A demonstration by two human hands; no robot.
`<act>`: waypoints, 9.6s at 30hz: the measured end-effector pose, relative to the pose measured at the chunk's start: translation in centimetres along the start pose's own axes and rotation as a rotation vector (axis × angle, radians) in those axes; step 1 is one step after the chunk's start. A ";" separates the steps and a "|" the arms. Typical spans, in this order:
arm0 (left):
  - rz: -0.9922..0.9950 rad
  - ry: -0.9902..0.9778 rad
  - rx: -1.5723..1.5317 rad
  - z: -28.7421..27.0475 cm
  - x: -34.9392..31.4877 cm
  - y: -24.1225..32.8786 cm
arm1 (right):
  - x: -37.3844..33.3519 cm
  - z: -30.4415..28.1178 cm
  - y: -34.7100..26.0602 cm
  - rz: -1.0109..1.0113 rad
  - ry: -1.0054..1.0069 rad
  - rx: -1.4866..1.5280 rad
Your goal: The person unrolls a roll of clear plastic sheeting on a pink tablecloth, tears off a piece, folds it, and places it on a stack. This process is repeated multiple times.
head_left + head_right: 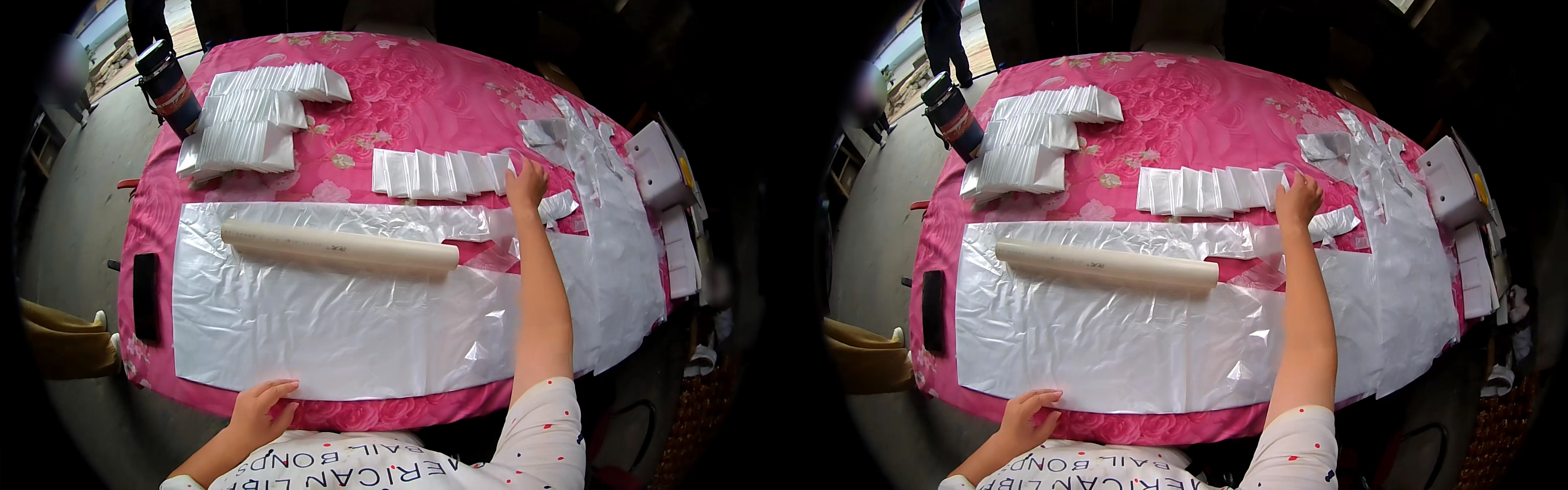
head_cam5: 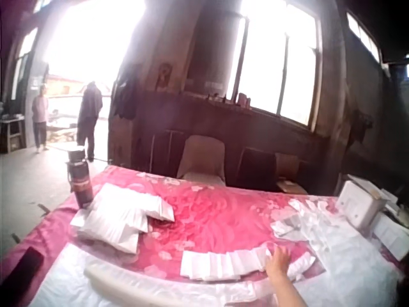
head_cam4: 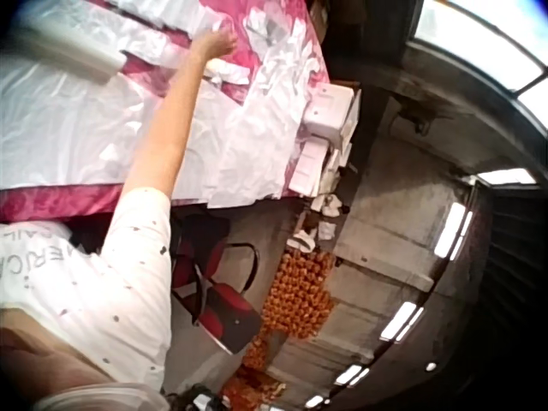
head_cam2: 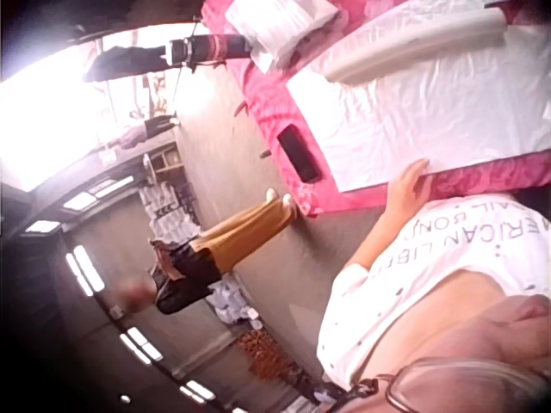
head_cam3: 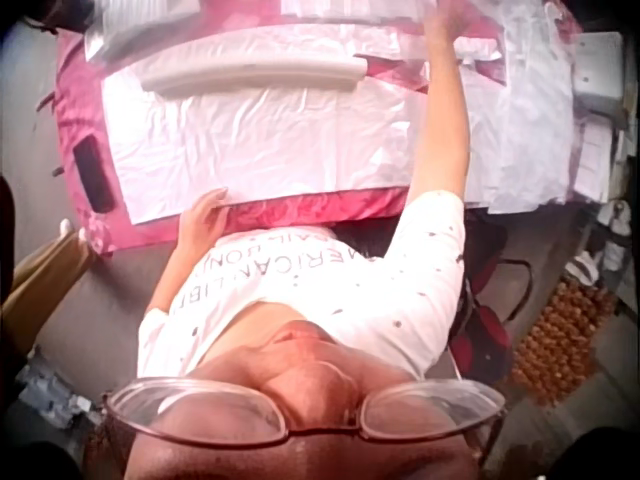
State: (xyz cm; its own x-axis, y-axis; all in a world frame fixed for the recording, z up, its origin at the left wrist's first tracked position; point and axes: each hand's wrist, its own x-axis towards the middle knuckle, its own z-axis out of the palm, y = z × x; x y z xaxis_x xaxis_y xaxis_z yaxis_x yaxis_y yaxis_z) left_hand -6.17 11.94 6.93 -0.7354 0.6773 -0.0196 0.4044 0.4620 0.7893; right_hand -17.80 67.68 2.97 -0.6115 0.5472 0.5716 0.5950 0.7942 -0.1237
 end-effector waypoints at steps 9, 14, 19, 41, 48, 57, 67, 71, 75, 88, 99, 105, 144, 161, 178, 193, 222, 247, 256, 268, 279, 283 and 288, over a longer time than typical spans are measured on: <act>0.246 -0.003 0.084 1.2 4.2 0.2 | -14.5 -10.9 -11.7 -0.665 -0.621 0.446; 0.231 0.063 0.204 3.2 7.0 -0.2 | -21.4 -16.7 -12.2 -0.518 -0.814 0.579; 0.305 0.089 0.295 6.6 8.7 -0.5 | -26.7 -18.4 -10.1 -0.561 -0.914 0.889; 0.523 -0.187 0.335 12.1 11.0 5.9 | -21.4 -17.8 16.0 0.119 -0.001 0.255; 0.520 -0.100 -0.121 11.3 10.3 7.1 | -24.4 -23.7 -1.9 0.148 -0.458 0.973; -0.539 -0.441 -0.918 1.2 9.2 -0.1 | -29.3 -27.4 -9.4 -0.343 -0.492 0.925; -0.650 -0.310 -0.287 -10.5 9.5 -8.1 | -32.6 -26.3 -9.1 0.164 -1.053 0.476; -0.322 -0.032 0.467 -11.8 8.2 -8.0 | -32.1 -26.6 -9.1 0.210 -1.079 0.473; 0.229 0.280 0.667 -6.8 8.5 -1.2 | -32.4 -26.5 -8.7 0.233 -1.082 0.497; 0.388 -0.021 0.417 12.8 9.8 2.7 | -31.2 -26.7 -7.2 0.204 -1.236 0.556; 0.401 -0.030 0.562 12.7 9.9 3.3 | -17.0 -10.2 -10.4 0.545 -0.832 1.571; 0.397 0.004 0.566 12.8 9.8 2.8 | -11.8 -6.1 -8.9 0.823 -0.589 2.273; 0.019 0.594 0.253 1.2 6.8 -5.1 | -5.1 -14.3 13.1 1.517 0.316 1.819; -0.172 1.044 -0.128 -5.5 0.0 -10.0 | -24.0 -18.1 -11.7 -1.083 -0.875 0.621; -0.261 1.033 -0.422 -5.9 -9.7 -11.6 | -22.6 -13.6 -27.6 -1.265 -0.643 0.813; -0.534 0.507 0.142 -4.4 -10.5 -6.3 | -30.3 -12.7 -45.5 -0.538 -0.506 0.990; -0.761 -0.334 -1.175 -0.8 -6.5 -4.3 | -25.6 -14.4 -26.5 0.461 -1.111 1.695; -0.835 -0.500 -1.183 -0.5 -10.8 -6.9 | -14.1 -10.2 -19.8 0.006 -1.154 1.106; -0.907 -0.841 -0.976 -4.9 -15.6 -9.5 | -8.0 -5.5 -7.2 0.144 -0.792 0.947; 0.123 -0.302 0.482 -4.1 5.2 -0.9 | -11.2 -7.9 -15.4 -0.051 -0.952 1.060; 0.731 -0.452 0.370 3.2 4.5 -2.7 | -10.9 -6.5 -16.5 -0.016 -1.064 1.042; 0.695 -0.484 0.504 4.2 3.4 -2.6 | -11.6 -8.3 -16.8 0.216 -0.947 1.043; 0.633 -0.402 0.654 6.2 1.0 -1.8 | -18.8 -16.8 -16.6 -0.540 -0.732 0.846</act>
State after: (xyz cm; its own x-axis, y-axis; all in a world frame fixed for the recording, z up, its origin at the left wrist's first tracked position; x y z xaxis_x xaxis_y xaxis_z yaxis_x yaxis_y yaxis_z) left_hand -4.30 15.37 1.67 -0.0902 0.9958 -0.0135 0.9677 0.0908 0.2352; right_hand -7.47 39.77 7.90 -0.9823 -0.0997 0.1588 -0.1802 0.7357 -0.6528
